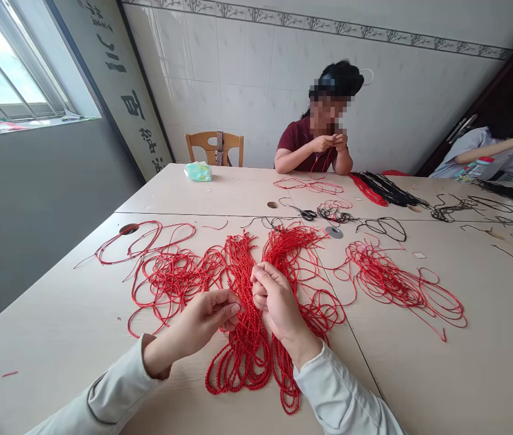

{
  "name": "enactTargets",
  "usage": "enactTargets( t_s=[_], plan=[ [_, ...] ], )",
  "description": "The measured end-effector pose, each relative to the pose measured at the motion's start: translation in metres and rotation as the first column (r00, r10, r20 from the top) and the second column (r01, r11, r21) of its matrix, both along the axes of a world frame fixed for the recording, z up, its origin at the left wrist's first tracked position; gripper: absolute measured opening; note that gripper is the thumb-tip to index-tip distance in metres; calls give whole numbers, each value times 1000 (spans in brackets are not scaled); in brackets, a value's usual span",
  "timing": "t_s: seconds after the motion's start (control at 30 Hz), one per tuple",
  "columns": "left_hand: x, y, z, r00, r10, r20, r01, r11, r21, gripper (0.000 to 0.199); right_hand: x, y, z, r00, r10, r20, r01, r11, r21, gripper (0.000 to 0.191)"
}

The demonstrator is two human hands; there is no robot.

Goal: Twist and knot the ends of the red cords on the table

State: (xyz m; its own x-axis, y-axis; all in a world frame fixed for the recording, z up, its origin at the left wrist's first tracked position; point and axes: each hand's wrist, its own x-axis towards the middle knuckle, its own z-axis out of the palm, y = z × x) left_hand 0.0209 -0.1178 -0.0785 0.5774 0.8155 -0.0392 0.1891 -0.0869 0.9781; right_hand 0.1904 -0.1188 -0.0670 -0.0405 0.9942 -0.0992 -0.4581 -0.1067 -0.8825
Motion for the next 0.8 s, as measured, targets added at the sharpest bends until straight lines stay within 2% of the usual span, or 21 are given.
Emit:
enactTargets(
  t_s=[0.13, 0.23, 0.37, 0.43, 0.6, 0.7, 0.8],
  plan=[
    [2, -2, 0, 998, -28, 54, 29, 1000, -5, 20, 2, 2, 7, 996, -83, 36, 82, 996, 22, 32],
    [3, -1, -3, 993, -4, 116, 13, 997, -79, 24, 2, 3, 7, 994, -103, 43, 101, 994, 37, 33],
    [5, 2, -7, 982, 48, 181, -3, 971, -241, 31, 1, 3, 0, 998, -61, 33, 60, 998, 30, 30],
    [5, 3, -10, 978, 47, 205, 13, 960, -280, 33, -1, 2, -2, 999, -36, 34, 35, 999, 18, 30],
    [7, 2, -15, 974, 82, 213, -35, 976, -217, 33, -6, -1, -4, 997, -37, 66, 34, 998, 43, 30],
    [5, 3, -12, 969, 144, 202, -94, 967, -236, 35, -7, -3, -4, 978, -59, 200, 36, 992, 118, 25],
    [1, 7, -4, 942, 227, 247, -177, 962, -209, 32, -6, -5, -4, 908, -78, 411, -5, 980, 197, 22]
  ],
)
